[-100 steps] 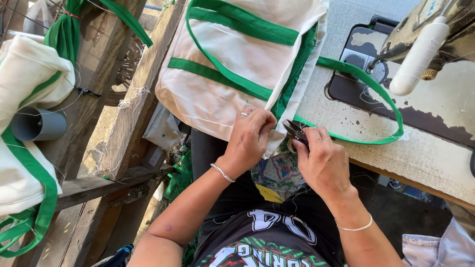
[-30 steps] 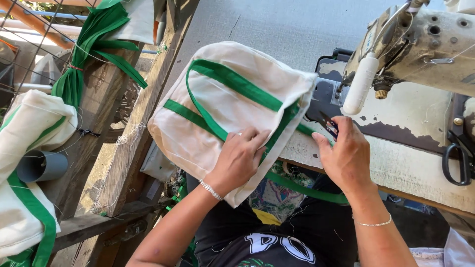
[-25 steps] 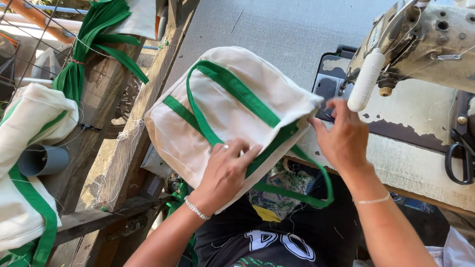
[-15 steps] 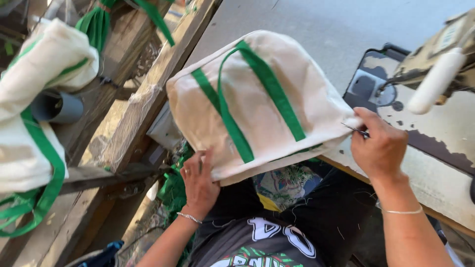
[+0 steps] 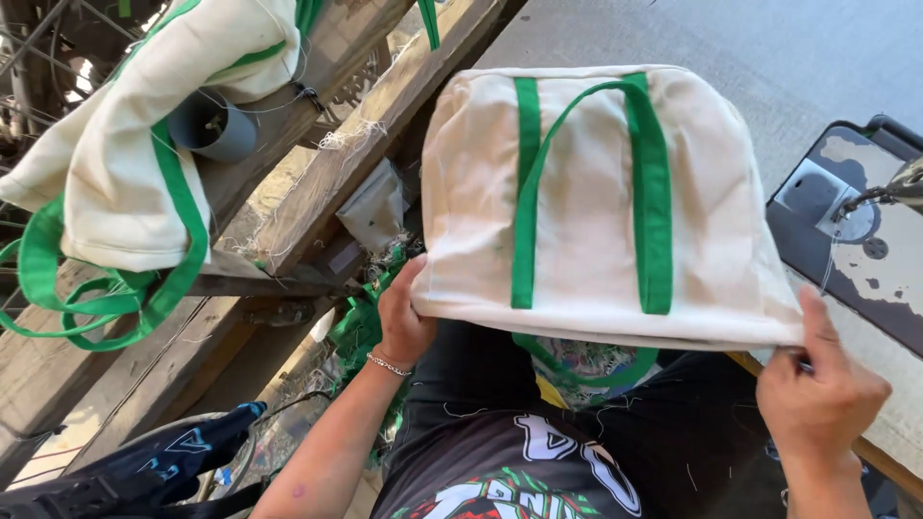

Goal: The person sews green straps onto a white canvas bag using a sewing machine. They guide the fabric under the needle, stitch the straps, and then use scissors to trim excess thread and fabric from the bag.

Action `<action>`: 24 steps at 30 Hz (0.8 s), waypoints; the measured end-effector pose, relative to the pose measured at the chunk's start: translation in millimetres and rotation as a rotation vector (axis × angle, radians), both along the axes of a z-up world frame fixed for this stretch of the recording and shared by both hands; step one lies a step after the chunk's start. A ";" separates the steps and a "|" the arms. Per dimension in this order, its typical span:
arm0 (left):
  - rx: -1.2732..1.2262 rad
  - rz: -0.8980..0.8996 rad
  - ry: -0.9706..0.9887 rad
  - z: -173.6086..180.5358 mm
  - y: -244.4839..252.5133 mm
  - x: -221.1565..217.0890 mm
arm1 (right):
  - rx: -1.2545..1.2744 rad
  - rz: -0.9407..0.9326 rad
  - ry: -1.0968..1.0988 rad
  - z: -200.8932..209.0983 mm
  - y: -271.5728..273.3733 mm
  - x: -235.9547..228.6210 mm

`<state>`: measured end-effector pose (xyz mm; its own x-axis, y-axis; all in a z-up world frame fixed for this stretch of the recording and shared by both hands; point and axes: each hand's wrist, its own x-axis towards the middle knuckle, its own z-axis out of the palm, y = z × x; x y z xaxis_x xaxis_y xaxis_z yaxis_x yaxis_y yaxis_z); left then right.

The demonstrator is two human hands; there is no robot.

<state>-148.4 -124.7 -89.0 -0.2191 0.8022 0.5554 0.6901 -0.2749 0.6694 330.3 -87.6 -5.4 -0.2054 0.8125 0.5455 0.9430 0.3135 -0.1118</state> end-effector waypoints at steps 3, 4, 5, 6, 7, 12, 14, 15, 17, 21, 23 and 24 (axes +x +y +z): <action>-0.132 -0.170 -0.239 65.1 5.1 1.2 | -0.218 -0.162 0.410 56.5 -15.9 -48.2; -0.274 -0.265 -0.426 92.6 8.1 4.8 | -0.403 -0.304 0.613 86.5 -20.7 -69.1; -0.261 -0.273 -0.420 103.1 15.3 -1.9 | -0.388 -0.304 0.619 81.0 -17.1 -62.2; -0.314 -0.340 -0.535 113.5 19.2 -8.3 | -0.430 -0.208 0.898 75.8 -16.1 -55.0; -0.368 -0.407 -0.649 124.1 22.6 -14.8 | -0.469 -0.101 1.174 70.8 -15.3 -48.0; -0.216 -0.501 -0.869 173.7 76.3 -21.6 | -0.599 0.039 1.355 127.0 -0.9 -59.8; -0.179 -0.507 -0.657 202.9 104.0 -26.7 | -0.613 0.198 1.460 124.8 11.6 -54.0; -0.077 -0.512 -0.472 217.0 117.4 -31.9 | -0.427 0.239 1.333 117.9 17.9 -48.7; 0.065 -0.538 -0.276 230.9 140.6 -39.9 | -0.192 0.279 1.200 117.6 20.2 -38.5; 0.048 -0.540 -0.039 175.8 168.0 -51.0 | -0.080 0.157 0.406 100.6 14.2 -46.4; -0.177 -0.573 0.007 135.2 182.5 -54.5 | -0.486 -0.107 0.574 73.5 23.2 -53.0; -0.368 -0.544 0.190 121.9 189.4 -52.8 | -0.593 -0.161 0.523 60.3 28.1 -48.8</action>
<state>-201.2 64.7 33.0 0.3432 0.9145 0.2141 0.6329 -0.3936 0.6667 281.5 -59.5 54.9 0.1016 0.9948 0.0068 0.7509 -0.0722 -0.6564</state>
